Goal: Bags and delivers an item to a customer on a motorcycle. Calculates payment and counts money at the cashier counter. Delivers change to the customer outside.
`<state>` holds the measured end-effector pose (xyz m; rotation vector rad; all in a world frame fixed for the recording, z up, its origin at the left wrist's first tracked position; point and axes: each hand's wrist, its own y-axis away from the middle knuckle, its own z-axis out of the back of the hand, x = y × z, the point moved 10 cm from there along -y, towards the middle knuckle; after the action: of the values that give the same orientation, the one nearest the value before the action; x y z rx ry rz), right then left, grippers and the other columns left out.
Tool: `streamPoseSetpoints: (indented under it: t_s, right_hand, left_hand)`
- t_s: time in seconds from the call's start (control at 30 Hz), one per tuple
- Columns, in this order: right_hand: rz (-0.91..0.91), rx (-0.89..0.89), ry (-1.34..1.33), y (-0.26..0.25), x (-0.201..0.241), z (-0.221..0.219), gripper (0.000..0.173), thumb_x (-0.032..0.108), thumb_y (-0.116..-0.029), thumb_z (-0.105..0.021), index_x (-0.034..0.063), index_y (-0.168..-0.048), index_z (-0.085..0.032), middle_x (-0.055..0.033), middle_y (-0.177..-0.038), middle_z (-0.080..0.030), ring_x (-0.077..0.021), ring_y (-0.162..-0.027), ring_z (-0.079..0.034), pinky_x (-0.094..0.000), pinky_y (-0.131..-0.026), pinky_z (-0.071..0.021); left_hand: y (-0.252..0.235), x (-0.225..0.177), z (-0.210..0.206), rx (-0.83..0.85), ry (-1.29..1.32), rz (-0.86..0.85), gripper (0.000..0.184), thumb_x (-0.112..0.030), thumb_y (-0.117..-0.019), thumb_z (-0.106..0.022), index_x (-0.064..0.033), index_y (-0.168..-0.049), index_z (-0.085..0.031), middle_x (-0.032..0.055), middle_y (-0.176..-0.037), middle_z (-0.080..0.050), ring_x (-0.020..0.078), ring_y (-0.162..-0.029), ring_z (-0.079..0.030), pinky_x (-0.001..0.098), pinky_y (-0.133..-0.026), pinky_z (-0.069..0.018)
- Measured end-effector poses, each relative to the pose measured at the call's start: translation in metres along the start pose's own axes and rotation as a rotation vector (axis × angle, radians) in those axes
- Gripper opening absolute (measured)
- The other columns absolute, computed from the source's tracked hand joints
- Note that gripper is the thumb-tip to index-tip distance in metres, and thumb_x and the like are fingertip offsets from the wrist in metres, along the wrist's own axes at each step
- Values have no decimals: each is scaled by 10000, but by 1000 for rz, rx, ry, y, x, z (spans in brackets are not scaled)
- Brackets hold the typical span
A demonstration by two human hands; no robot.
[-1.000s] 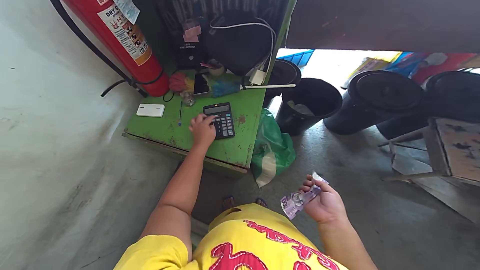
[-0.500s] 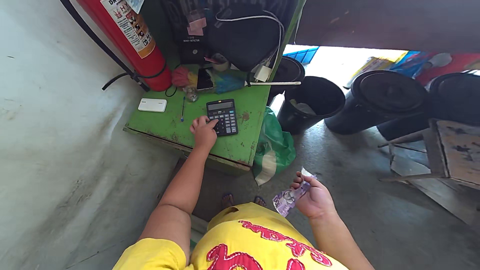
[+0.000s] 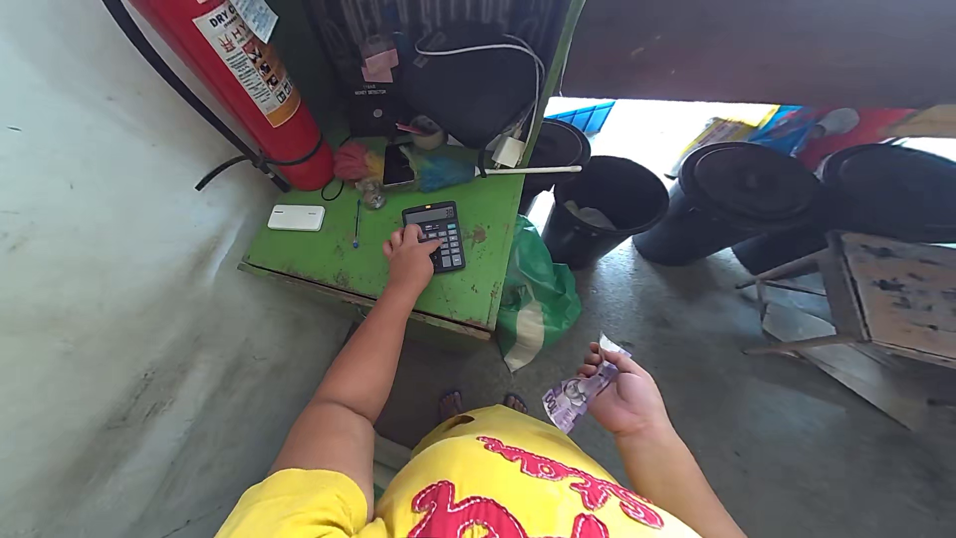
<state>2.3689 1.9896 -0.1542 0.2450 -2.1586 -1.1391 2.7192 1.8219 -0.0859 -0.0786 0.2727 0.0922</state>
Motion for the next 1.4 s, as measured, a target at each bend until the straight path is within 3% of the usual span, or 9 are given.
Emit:
streamPoseSetpoints:
  t_s: [0.13, 0.27, 0.4, 0.63, 0.93, 1.1, 1.23, 1.4]
  right_hand:
    - [5, -12, -14, -3, 1, 5, 211, 196, -1066, -369, 142, -963, -545, 39, -656, -539, -61, -510, -547, -213, -508, -520]
    - [-4, -41, -22, -6, 0, 7, 201, 197, -1065, -369, 150, -958, -533, 39, -652, -532, -57, -499, -538, -209, -496, -516]
    - [-5, -26, -10, -5, 0, -4, 194, 186, -1064, -376, 130, -971, -537, 30, -656, -533, -59, -499, -539, -204, -489, -514]
    - [-20, -6, -13, -8, -1, -5, 204, 185, -1065, -374, 133, -961, -541, 28, -656, -542, -60, -507, -547, -205, -495, -513]
    - [-7, -6, -24, -6, 3, -4, 201, 183, -1064, -376, 133, -960, -541, 31, -655, -536, -56, -504, -539, -199, -494, -506]
    - [-2, -7, -12, -1, 2, -1, 196, 184, -1068, -381, 133, -967, -540, 34, -648, -536, -58, -494, -538, -211, -478, -508]
    - [14, -21, -52, 6, 9, 1, 165, 156, -1056, -423, 114, -954, -546, 2, -667, -541, -87, -490, -526, -238, -464, -503]
    - [12, -23, -114, -4, 13, 2, 146, 153, -1056, -433, 84, -999, -548, -7, -674, -523, -95, -510, -515, -242, -486, -487]
  left_hand:
    - [23, 15, 10, -76, 18, 19, 384, 6, -934, -608, -274, -1084, -823, 132, -1356, -603, 400, -1338, -452, 631, -1059, -337]
    - [32, 16, -1, -39, -52, 16, 419, -7, -953, -588, -307, -1152, -803, 109, -1366, -602, 379, -1339, -456, 615, -1061, -330]
    - [35, -9, -3, -48, -14, -35, 462, 6, -938, -593, -327, -1193, -787, 117, -1340, -607, 382, -1325, -463, 613, -1047, -339]
    - [47, -22, -25, 26, -115, -36, 515, 12, -966, -561, -301, -1350, -702, 135, -1321, -599, 366, -1306, -488, 591, -1053, -355]
    - [50, -28, -27, 31, -135, 7, 517, 9, -972, -558, -282, -1383, -675, 145, -1335, -592, 365, -1313, -495, 586, -1057, -363]
    - [52, -25, -24, -23, -111, 13, 499, 24, -970, -528, -264, -1335, -710, 165, -1328, -617, 390, -1293, -530, 614, -1044, -386]
    - [55, -43, -2, -214, -84, -90, 370, 36, -874, -664, -179, -1143, -800, 215, -1253, -670, 476, -1210, -582, 672, -939, -459]
    - [42, -55, -7, -30, -172, -29, 287, -46, -894, -672, -122, -1139, -800, 213, -1267, -662, 450, -1292, -523, 657, -1015, -398]
